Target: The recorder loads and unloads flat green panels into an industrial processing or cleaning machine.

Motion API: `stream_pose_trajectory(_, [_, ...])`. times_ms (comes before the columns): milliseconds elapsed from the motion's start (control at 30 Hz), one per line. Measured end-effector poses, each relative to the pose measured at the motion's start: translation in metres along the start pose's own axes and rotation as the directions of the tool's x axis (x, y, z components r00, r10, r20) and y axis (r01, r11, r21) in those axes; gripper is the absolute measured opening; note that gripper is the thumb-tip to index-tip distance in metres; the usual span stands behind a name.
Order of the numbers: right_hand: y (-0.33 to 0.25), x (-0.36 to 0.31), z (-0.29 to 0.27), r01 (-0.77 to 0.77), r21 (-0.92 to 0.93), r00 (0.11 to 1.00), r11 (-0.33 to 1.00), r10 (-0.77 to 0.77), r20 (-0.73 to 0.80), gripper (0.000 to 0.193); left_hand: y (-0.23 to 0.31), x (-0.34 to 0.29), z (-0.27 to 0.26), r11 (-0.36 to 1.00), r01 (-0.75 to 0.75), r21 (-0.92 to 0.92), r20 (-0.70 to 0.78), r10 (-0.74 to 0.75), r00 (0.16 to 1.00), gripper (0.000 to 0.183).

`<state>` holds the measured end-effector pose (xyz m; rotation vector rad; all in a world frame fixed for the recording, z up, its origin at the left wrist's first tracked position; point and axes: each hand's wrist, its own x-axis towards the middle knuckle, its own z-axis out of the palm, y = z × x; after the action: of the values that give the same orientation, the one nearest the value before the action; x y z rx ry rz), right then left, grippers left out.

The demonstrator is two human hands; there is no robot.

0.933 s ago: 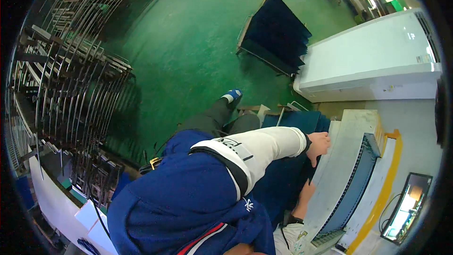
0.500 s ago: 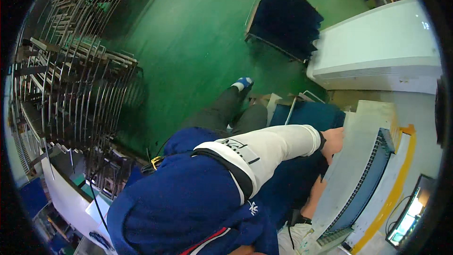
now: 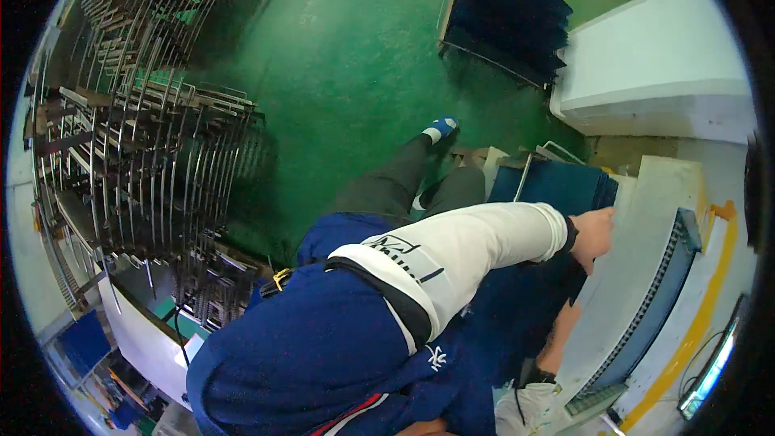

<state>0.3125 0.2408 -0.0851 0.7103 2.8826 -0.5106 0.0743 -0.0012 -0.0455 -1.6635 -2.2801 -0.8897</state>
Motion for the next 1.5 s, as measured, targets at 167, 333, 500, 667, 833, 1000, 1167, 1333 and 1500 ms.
stream_pose_trajectory(167, [0.005, 0.001, 0.008, -0.063, 0.023, 0.998, 0.998, 0.063, -0.021, 0.031, -0.005, -0.002, 0.005, 0.998, -0.038, -0.054, -0.121, 0.031, 0.992, 0.057])
stream_pose_trajectory(333, [0.01, 0.011, 0.02, -0.026, 0.162, 0.997, 0.986, 0.037, -0.062, 0.03, -0.005, 0.001, -0.003, 0.999, -0.021, -0.044, -0.039, 0.02, 0.999, 0.058])
stream_pose_trajectory(500, [-0.005, 0.009, 0.017, 0.034, 0.194, 0.999, 0.98, -0.03, -0.028, 0.031, -0.008, -0.002, -0.003, 1.0, -0.023, 0.012, 0.01, 0.023, 1.0, 0.059])
stream_pose_trajectory(667, [-0.005, 0.005, 0.028, 0.068, 0.233, 0.995, 0.97, -0.049, -0.084, 0.031, -0.004, -0.006, -0.005, 1.0, -0.021, 0.004, 0.028, 0.021, 0.999, 0.061])
stream_pose_trajectory(833, [0.006, 0.013, 0.021, -0.051, 0.208, 0.998, 0.977, 0.042, 0.046, 0.032, -0.009, -0.008, -0.001, 0.999, -0.035, 0.03, -0.023, 0.036, 0.999, 0.06])
stream_pose_trajectory(1000, [0.028, 0.018, 0.033, 0.003, 0.145, 0.997, 0.989, 0.008, -0.073, 0.028, -0.008, -0.005, 0.0, 0.999, -0.035, -0.001, 0.0, 0.035, 0.999, 0.058])
stream_pose_trajectory(1167, [0.037, 0.017, 0.038, 0.134, 0.194, 0.984, 0.972, -0.107, -0.143, 0.031, -0.008, -0.004, 0.006, 0.998, -0.041, -0.041, -0.034, 0.04, 0.999, 0.054])
stream_pose_trajectory(1333, [0.025, 0.015, 0.014, -0.084, 0.158, 0.995, 0.984, 0.074, 0.069, 0.031, -0.008, -0.002, 0.013, 0.999, -0.014, -0.029, -0.063, 0.012, 0.998, 0.054])
stream_pose_trajectory(1500, [0.032, 0.011, 0.013, -0.054, 0.128, 0.996, 0.99, 0.045, 0.074, 0.033, -0.005, -0.003, 0.012, 0.999, -0.014, -0.047, -0.057, 0.012, 0.998, 0.05])
